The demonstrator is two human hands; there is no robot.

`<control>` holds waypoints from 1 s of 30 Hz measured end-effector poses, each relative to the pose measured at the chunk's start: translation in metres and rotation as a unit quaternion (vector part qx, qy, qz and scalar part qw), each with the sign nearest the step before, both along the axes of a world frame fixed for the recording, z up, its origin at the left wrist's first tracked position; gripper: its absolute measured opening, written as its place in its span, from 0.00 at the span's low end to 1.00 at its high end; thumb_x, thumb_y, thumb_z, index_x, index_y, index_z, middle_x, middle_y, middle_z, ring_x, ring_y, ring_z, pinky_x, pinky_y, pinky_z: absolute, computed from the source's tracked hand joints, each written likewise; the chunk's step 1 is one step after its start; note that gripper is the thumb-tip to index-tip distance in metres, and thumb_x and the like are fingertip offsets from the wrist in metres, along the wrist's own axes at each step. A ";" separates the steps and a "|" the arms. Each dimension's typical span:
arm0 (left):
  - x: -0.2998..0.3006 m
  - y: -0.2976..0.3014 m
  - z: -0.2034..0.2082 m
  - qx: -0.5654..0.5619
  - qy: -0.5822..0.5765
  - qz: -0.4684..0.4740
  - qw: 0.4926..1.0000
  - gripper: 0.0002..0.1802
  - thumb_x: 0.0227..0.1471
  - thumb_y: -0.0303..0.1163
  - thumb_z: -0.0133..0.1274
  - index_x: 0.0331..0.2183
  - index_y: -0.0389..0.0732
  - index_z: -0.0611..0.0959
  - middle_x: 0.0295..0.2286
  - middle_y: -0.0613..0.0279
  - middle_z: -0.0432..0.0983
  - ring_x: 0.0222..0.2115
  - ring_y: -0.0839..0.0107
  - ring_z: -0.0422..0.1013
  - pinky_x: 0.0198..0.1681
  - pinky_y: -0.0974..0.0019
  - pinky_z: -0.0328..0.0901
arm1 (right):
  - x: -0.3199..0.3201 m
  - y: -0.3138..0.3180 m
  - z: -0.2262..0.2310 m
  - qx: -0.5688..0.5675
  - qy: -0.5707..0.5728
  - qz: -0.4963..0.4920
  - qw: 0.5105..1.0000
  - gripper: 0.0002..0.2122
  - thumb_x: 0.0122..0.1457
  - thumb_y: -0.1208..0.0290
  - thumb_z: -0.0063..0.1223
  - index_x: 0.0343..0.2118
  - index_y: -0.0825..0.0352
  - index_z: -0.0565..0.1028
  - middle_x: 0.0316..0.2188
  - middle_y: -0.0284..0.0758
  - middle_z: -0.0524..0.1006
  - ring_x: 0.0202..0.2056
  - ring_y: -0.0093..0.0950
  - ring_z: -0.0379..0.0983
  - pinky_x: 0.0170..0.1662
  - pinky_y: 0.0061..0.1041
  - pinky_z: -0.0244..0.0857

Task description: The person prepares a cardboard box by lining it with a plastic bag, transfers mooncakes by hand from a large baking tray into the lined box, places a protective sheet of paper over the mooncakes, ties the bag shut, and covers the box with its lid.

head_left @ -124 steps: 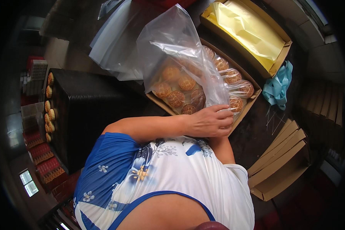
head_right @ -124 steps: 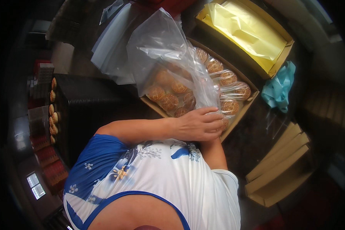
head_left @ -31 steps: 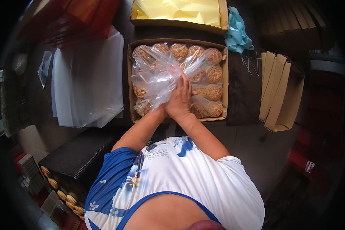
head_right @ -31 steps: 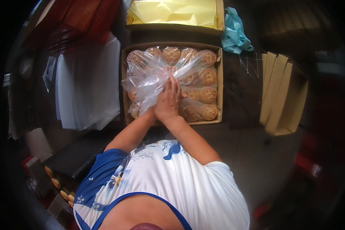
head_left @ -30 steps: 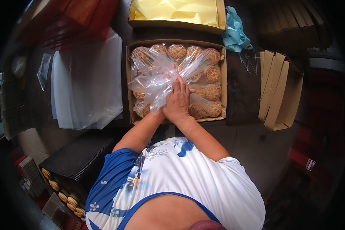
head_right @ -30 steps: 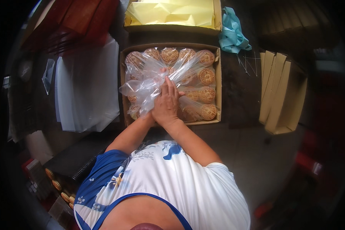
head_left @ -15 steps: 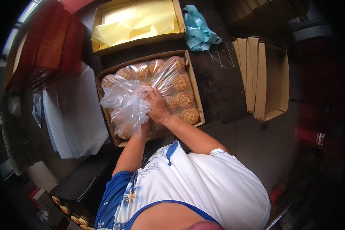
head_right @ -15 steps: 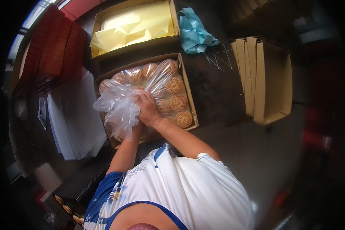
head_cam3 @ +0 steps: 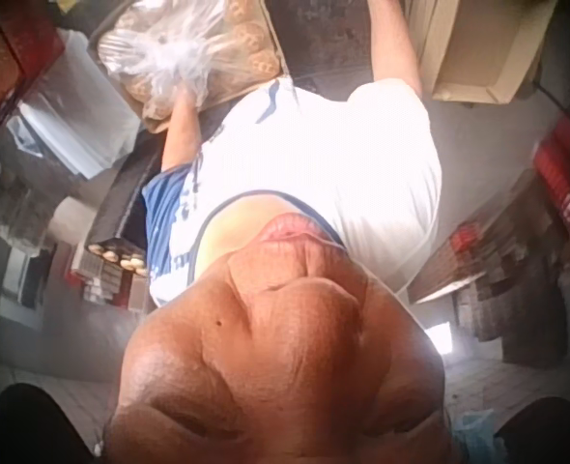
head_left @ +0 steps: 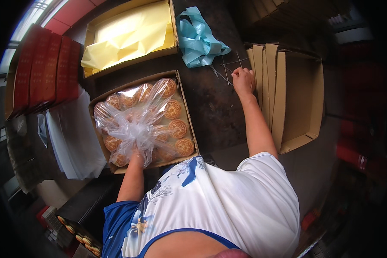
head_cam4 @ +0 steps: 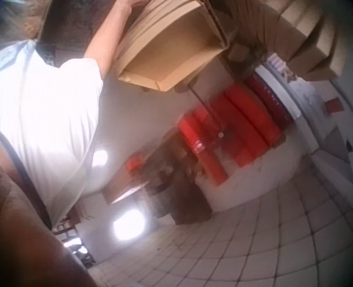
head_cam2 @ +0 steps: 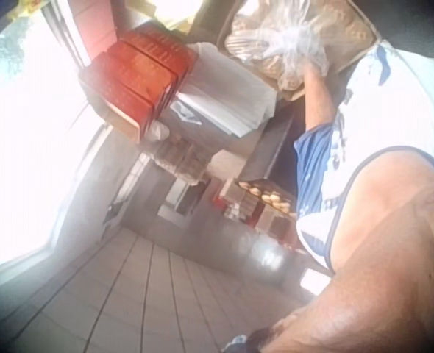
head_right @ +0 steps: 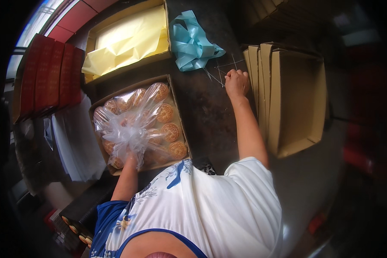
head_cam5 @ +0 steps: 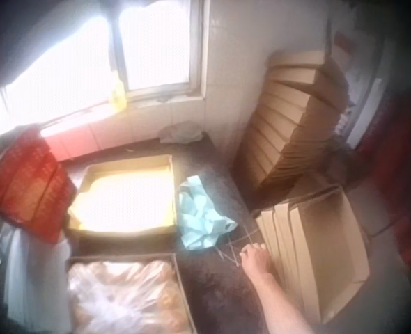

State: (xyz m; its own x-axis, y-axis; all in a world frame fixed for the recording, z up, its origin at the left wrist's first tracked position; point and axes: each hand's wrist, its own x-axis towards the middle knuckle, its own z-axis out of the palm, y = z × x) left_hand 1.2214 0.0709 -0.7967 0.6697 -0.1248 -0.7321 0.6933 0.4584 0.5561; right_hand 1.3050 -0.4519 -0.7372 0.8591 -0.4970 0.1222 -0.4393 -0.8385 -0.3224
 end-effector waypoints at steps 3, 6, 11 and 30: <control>-0.002 -0.001 0.003 0.008 0.006 0.011 1.000 0.25 0.61 0.49 0.52 0.51 0.41 0.76 0.47 0.56 0.73 0.48 0.60 0.67 0.52 0.57 0.62 | 0.013 -0.029 -0.007 -0.010 0.079 0.045 0.996 0.06 0.53 0.65 0.66 0.29 0.59 0.80 0.34 0.33 0.79 0.43 0.38 0.73 0.47 0.39 0.69; -0.005 0.000 0.007 0.015 0.014 0.020 1.000 0.24 0.62 0.48 0.51 0.51 0.41 0.77 0.45 0.57 0.74 0.47 0.61 0.69 0.51 0.59 0.64 | 0.020 -0.038 -0.014 -0.001 0.138 0.069 0.988 0.05 0.54 0.65 0.65 0.29 0.59 0.80 0.34 0.33 0.80 0.44 0.38 0.73 0.47 0.38 0.69; -0.002 -0.003 0.009 0.015 0.015 0.025 0.999 0.21 0.63 0.47 0.51 0.49 0.42 0.78 0.43 0.59 0.76 0.44 0.63 0.72 0.48 0.61 0.68 | 0.023 -0.047 -0.010 -0.008 0.158 0.141 0.977 0.02 0.54 0.69 0.59 0.29 0.59 0.79 0.32 0.34 0.80 0.43 0.38 0.73 0.46 0.39 0.69; 0.044 -0.018 0.011 -0.313 -0.117 0.022 0.942 0.20 0.66 0.46 0.49 0.50 0.43 0.77 0.40 0.62 0.76 0.38 0.66 0.74 0.42 0.63 0.73 | -0.029 0.161 0.076 0.207 -0.157 0.064 0.964 0.05 0.53 0.71 0.65 0.31 0.62 0.79 0.28 0.32 0.80 0.35 0.35 0.76 0.39 0.34 0.70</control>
State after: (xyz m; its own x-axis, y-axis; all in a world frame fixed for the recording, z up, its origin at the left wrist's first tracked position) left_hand 1.2658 0.0532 -0.7855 0.8185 -0.4508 -0.3561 0.5574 0.7733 0.3022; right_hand 1.2762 -0.2914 -0.6609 0.8691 -0.4518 0.2011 -0.1670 -0.6508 -0.7407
